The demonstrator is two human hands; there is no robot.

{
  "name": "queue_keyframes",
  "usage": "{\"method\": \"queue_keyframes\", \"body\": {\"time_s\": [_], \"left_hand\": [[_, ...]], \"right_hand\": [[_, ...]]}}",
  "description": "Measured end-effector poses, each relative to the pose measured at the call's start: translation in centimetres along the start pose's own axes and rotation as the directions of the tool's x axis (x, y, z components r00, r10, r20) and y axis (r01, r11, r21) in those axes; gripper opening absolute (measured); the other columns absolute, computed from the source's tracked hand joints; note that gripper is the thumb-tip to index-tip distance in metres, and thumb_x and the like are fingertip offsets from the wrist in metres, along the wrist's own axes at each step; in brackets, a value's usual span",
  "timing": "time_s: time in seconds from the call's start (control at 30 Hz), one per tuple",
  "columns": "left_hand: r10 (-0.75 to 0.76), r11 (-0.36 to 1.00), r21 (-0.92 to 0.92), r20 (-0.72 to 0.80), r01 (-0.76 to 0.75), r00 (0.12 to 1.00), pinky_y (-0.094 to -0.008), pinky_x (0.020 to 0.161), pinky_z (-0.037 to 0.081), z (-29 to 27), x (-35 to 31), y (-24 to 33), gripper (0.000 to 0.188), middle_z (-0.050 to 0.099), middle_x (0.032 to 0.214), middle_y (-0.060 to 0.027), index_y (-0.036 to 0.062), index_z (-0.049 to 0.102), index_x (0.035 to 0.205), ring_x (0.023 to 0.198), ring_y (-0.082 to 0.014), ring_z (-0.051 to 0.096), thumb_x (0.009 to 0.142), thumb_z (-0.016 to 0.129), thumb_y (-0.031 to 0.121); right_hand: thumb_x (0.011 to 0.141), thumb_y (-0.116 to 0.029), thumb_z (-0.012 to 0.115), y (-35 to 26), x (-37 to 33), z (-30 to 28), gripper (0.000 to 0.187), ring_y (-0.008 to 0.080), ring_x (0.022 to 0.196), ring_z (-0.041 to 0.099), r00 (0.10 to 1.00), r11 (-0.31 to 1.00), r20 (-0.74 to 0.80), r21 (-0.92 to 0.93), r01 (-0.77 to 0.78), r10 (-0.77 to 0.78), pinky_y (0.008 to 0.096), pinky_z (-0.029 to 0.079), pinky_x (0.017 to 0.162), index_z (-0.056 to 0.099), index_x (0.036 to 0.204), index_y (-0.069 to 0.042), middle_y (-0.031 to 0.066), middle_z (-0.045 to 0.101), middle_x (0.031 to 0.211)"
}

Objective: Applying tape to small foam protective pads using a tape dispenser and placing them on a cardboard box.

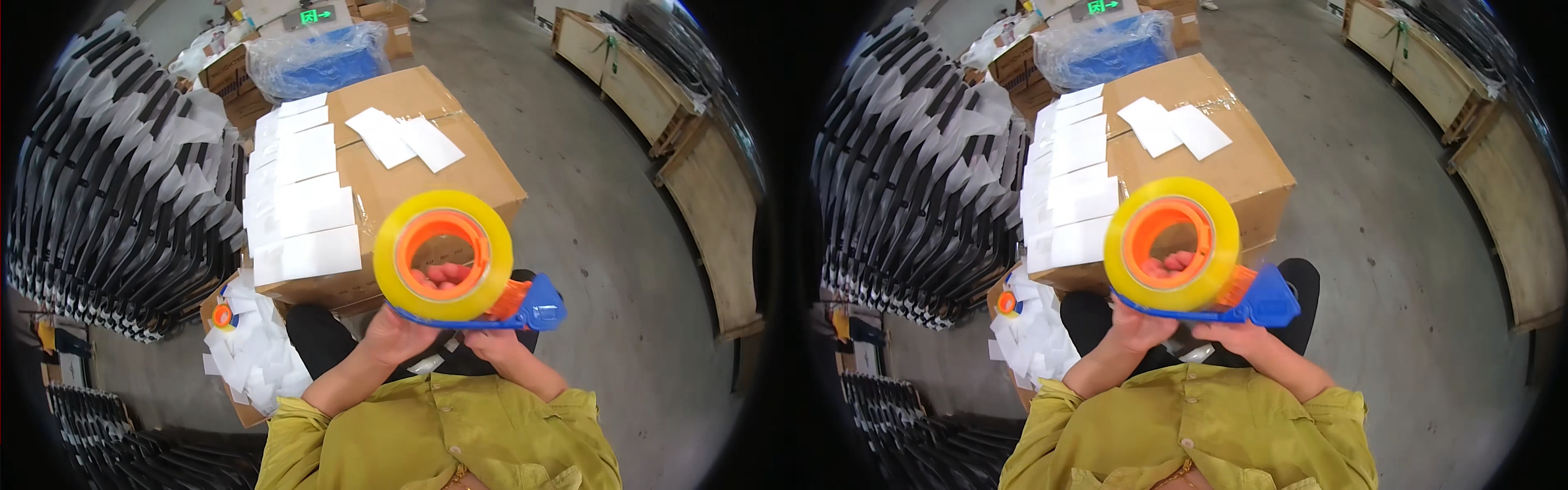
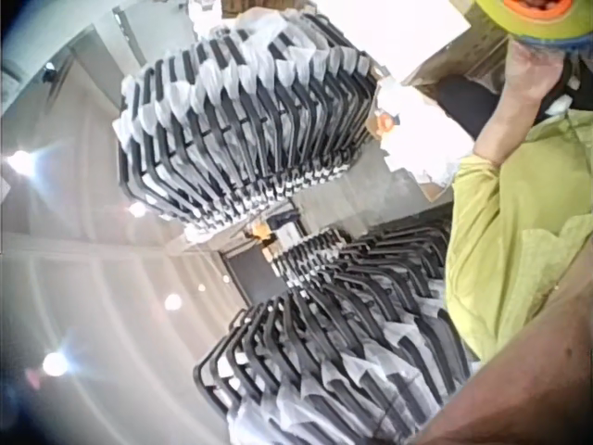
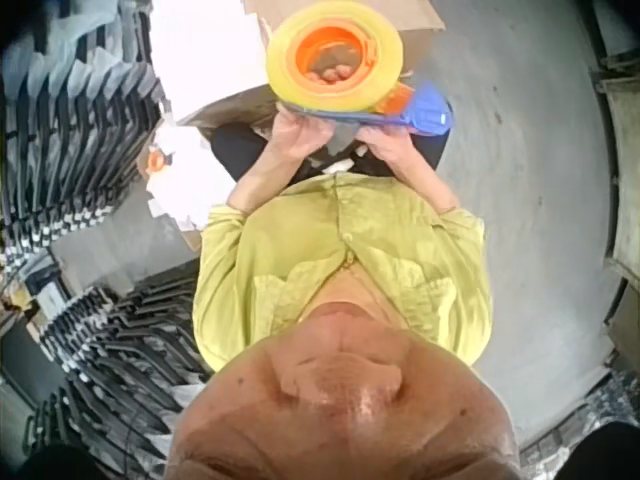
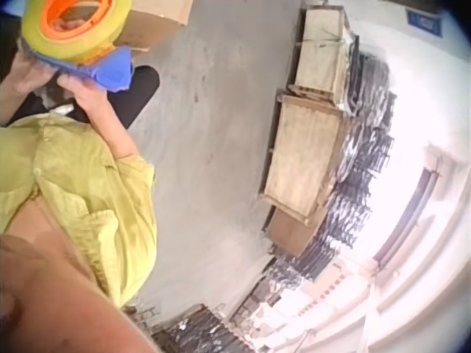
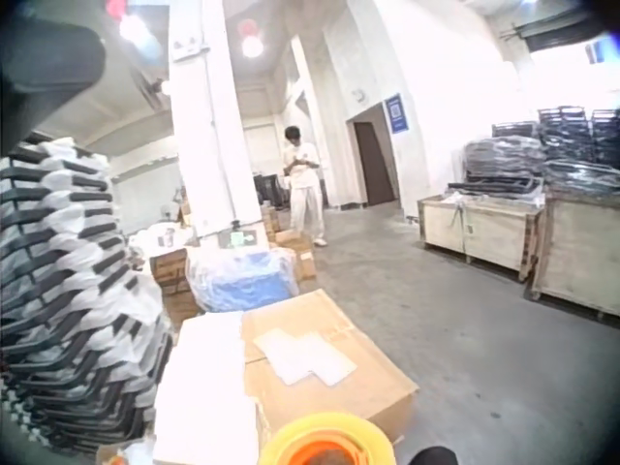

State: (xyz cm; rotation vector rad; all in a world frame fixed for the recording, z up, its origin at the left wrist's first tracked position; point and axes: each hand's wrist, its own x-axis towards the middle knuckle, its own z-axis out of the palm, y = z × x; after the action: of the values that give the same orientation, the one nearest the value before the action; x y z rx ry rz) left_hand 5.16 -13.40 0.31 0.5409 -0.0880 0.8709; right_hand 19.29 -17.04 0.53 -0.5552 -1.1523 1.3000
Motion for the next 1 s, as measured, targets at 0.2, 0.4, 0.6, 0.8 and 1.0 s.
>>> {"method": "queue_keyframes", "body": {"time_s": [0.2, 0.4, 0.6, 0.8, 1.0], "left_hand": [[-0.28, 0.939, -0.232, -0.087, 0.254, 0.956, -0.0366, 0.094, 0.036, -0.5, 0.7, -3.4, 0.049, 0.048, 0.121, -0.0039, 0.0102, 0.047, 0.117, 0.111, -0.0193, 0.045, 0.077, 0.062, 0.034], [-0.471, 0.561, 0.621, -0.306, 0.548, 0.828, -0.0268, 0.074, 0.047, -1.7, 3.9, -0.7, 0.031, 0.06, 0.093, -0.0094, 0.0017, 0.053, 0.105, 0.082, -0.0161, 0.059, 0.079, 0.062, 0.017], [0.048, -0.794, 0.596, 0.255, -0.118, 0.966, -0.0377, 0.081, 0.042, -9.0, 15.8, 4.6, 0.042, 0.056, 0.1, -0.0143, 0.0017, 0.047, 0.106, 0.092, -0.0278, 0.055, 0.071, 0.059, 0.019], [-0.028, -0.92, 0.39, 0.046, -0.044, 0.999, -0.0427, 0.088, 0.037, -13.9, 22.4, 5.8, 0.042, 0.059, 0.088, -0.0188, -0.0043, 0.046, 0.105, 0.079, -0.0346, 0.057, 0.069, 0.053, 0.016], [-0.231, -0.918, 0.369, -0.203, -0.144, 0.952, -0.0412, 0.072, 0.046, -13.5, 23.1, 5.1, 0.04, 0.059, 0.084, -0.0176, -0.0033, 0.044, 0.11, 0.077, -0.0331, 0.058, 0.072, 0.049, 0.008]], "right_hand": [[0.05, 0.006, 0.074, -0.8, -1.1, -1.3, 0.075, 0.0206, 0.104, 0.049, 0.969, 0.91, -0.217, 0.414, -0.019, 0.119, 0.0348, 0.04, 0.089, 0.042, 0.117, -0.002, 0.0084, 0.05, 0.113], [0.081, -0.028, 0.053, -2.9, -0.4, -6.5, 0.046, 0.0221, 0.096, 0.055, 0.868, 0.92, -0.487, 0.289, 0.266, -0.098, 0.0383, 0.042, 0.088, 0.043, 0.116, 0.001, 0.0127, 0.055, 0.105], [0.079, -0.031, 0.058, -5.2, -3.6, -8.5, 0.052, 0.0195, 0.091, 0.057, 0.83, 0.977, -0.552, 0.12, 0.177, -0.083, 0.0342, 0.044, 0.085, 0.042, 0.116, 0.001, 0.0113, 0.056, 0.103], [0.067, -0.027, 0.071, -4.1, -8.3, -8.2, 0.056, 0.0137, 0.084, 0.058, 0.806, 0.987, -0.576, 0.01, -0.159, 0.136, 0.0266, 0.048, 0.075, 0.046, 0.108, 0.002, 0.0062, 0.058, 0.096], [0.07, -0.025, 0.064, -4.7, -8.6, -7.5, 0.051, 0.0179, 0.08, 0.06, 0.803, 0.959, -0.527, 0.096, -0.268, 0.277, 0.029, 0.048, 0.073, 0.046, 0.107, 0.007, 0.0143, 0.06, 0.092]]}}
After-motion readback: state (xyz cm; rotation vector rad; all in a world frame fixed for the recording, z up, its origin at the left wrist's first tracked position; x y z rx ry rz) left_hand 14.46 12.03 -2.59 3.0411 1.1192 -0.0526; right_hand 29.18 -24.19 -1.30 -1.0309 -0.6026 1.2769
